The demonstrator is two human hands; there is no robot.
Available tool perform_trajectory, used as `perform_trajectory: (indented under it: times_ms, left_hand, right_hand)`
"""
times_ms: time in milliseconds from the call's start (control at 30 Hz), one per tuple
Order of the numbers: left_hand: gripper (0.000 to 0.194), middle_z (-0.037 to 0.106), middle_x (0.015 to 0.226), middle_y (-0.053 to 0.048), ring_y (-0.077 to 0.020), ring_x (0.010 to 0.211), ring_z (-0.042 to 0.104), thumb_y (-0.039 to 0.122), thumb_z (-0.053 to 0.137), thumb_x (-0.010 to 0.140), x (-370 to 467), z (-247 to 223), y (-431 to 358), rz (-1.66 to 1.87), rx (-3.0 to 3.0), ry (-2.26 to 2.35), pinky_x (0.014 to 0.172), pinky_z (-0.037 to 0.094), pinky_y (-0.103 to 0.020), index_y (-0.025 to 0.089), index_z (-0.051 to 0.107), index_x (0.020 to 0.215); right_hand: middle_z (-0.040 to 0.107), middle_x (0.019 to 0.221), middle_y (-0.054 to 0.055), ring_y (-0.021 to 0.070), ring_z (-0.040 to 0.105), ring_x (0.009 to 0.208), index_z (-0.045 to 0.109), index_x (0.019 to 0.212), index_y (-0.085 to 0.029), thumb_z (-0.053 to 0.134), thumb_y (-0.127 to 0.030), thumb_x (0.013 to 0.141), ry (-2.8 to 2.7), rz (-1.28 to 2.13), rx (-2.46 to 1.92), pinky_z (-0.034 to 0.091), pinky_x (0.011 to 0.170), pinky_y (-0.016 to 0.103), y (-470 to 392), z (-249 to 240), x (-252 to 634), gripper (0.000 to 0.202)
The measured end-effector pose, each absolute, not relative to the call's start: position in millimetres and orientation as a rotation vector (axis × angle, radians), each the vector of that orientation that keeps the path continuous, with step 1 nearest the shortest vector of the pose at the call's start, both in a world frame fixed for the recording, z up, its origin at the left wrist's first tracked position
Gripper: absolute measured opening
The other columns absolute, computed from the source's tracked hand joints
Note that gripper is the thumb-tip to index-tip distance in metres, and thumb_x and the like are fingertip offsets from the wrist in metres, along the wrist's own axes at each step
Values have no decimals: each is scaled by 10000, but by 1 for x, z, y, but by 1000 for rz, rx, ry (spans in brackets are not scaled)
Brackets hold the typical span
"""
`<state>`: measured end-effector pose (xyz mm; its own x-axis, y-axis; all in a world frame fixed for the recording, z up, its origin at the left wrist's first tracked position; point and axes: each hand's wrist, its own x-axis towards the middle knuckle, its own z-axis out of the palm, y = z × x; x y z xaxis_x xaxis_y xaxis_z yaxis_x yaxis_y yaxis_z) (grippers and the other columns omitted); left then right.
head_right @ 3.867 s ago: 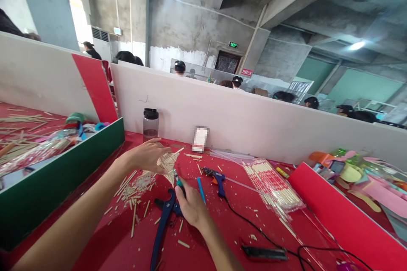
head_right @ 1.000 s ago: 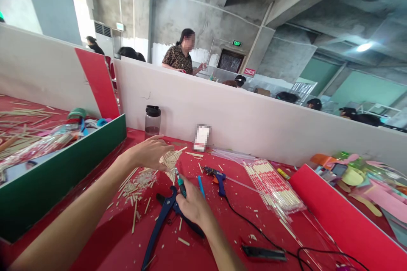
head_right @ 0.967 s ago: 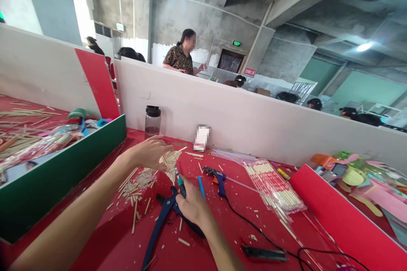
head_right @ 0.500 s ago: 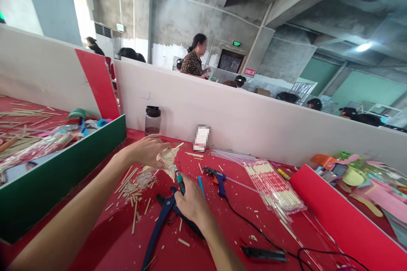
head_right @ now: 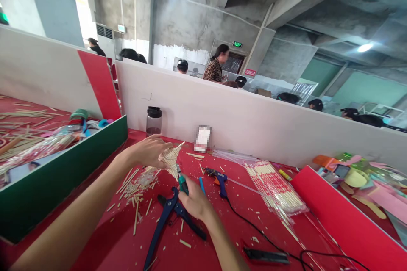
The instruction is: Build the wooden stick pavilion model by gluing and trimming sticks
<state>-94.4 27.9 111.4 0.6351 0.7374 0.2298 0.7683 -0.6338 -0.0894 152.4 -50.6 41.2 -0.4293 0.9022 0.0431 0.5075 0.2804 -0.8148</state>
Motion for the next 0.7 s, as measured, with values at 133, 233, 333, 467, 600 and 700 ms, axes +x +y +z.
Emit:
perform_trajectory:
  times_ms: [133,233,333,467,600,700]
  left_hand:
    - [781,755,1127,-98,-304,1128,661,673,674,738,-93,113,26,-249,-2708,-1227,1164,244,-474,248,529,1377]
    - [773,754,1132,-105,-310,1124,662,668,680,731,-91,115,24,-232,-2709,-1245,1158,248,-475,239,546,1359]
    - [771,753,1130,-115,-313,1120,663,663,675,737,-90,115,24,-217,-2711,-1247,1155,251,-477,226,545,1359]
    - [787,740,1176,-105,-300,1159,647,673,661,748,-91,113,26,-228,-2717,-1220,1174,218,-466,247,511,1393]
    - [802,746,1150,-105,-301,1138,658,680,656,750,-93,111,29,-240,-2724,-1189,1171,226,-461,240,504,1403]
    - [801,755,1108,-112,-309,1118,667,674,655,755,-93,110,29,-249,-2734,-1175,1159,254,-463,218,514,1398]
  right_hand:
    - [683,1016,50,229,630,968,606,1191,-181,490,-173,766,-2016,1190,-1200,464,878,318,-48,42,157,441]
    - [668,1000,48,230,613,951,582,1267,-173,489,-163,754,-2030,1214,-1195,454,878,326,-48,48,158,521]
    - [656,980,28,212,583,903,565,1327,-188,476,-138,741,-2084,1174,-1173,441,866,311,-50,58,159,595]
    - [666,962,14,201,567,856,549,1364,-205,469,-128,739,-2135,1101,-1185,439,843,293,-51,65,157,635]
    - [688,962,31,213,600,855,594,1296,-194,474,-117,735,-2134,977,-1248,460,832,294,-51,57,153,579]
    - [705,1069,61,235,633,970,591,1300,-189,471,-98,731,-2120,931,-1276,467,903,316,-52,50,150,589]
